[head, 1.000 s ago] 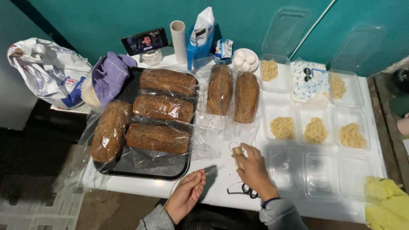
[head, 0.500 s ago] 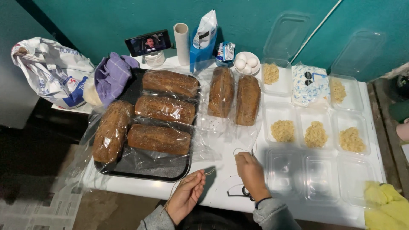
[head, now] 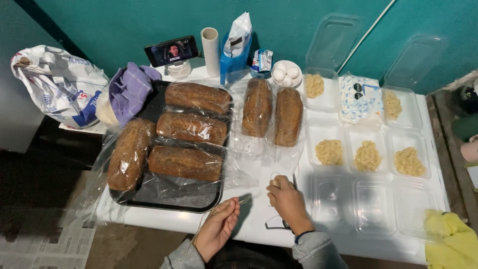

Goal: Packaging loaves of bread into plastic bags and tying them with string.

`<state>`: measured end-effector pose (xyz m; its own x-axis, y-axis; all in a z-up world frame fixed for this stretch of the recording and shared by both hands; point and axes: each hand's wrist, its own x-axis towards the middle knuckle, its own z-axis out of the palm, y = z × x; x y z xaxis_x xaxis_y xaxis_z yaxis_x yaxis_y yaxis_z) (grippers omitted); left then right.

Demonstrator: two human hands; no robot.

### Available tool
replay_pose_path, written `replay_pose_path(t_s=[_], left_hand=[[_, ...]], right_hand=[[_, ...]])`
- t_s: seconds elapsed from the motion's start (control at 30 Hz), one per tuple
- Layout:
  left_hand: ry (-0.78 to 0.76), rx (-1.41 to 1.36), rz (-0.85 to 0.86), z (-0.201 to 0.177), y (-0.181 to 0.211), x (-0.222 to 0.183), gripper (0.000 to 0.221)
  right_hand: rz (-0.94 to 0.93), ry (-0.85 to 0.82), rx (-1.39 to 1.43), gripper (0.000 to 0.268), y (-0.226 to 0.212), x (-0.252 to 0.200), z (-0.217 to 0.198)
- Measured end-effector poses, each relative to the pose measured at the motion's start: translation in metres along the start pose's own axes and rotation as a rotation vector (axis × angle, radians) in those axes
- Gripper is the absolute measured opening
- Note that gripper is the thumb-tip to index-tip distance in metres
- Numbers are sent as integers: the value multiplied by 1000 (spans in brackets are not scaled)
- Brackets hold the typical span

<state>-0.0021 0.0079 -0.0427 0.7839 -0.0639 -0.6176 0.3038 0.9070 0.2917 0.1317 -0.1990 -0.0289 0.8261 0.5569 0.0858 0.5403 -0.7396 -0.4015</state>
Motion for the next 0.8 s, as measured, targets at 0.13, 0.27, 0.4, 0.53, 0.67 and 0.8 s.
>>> replay_pose_path(t_s=[0.13,0.27,0.4,0.53,0.67,0.8], left_hand=[[-12,-23,9,-6,-1,3,26],[-7,-40,11,-11,-2,4,27],[10,-60,7,-9,-4,10,29],[-16,-25,14,5,-9,21,31],[36,98,108,23,-18,29,36],[8,304,298,24,-26,32,32]], right_hand=[[10,18,-123,6,14,-1,23],[105,159,13,8,10,-7,14],[152,389,334,14,-17,-11,-10],[458,250,856,16,-15,-27,27],[641,130,1471,31,-29,-30,45],[797,81,1675,36,-48,-24,31]])
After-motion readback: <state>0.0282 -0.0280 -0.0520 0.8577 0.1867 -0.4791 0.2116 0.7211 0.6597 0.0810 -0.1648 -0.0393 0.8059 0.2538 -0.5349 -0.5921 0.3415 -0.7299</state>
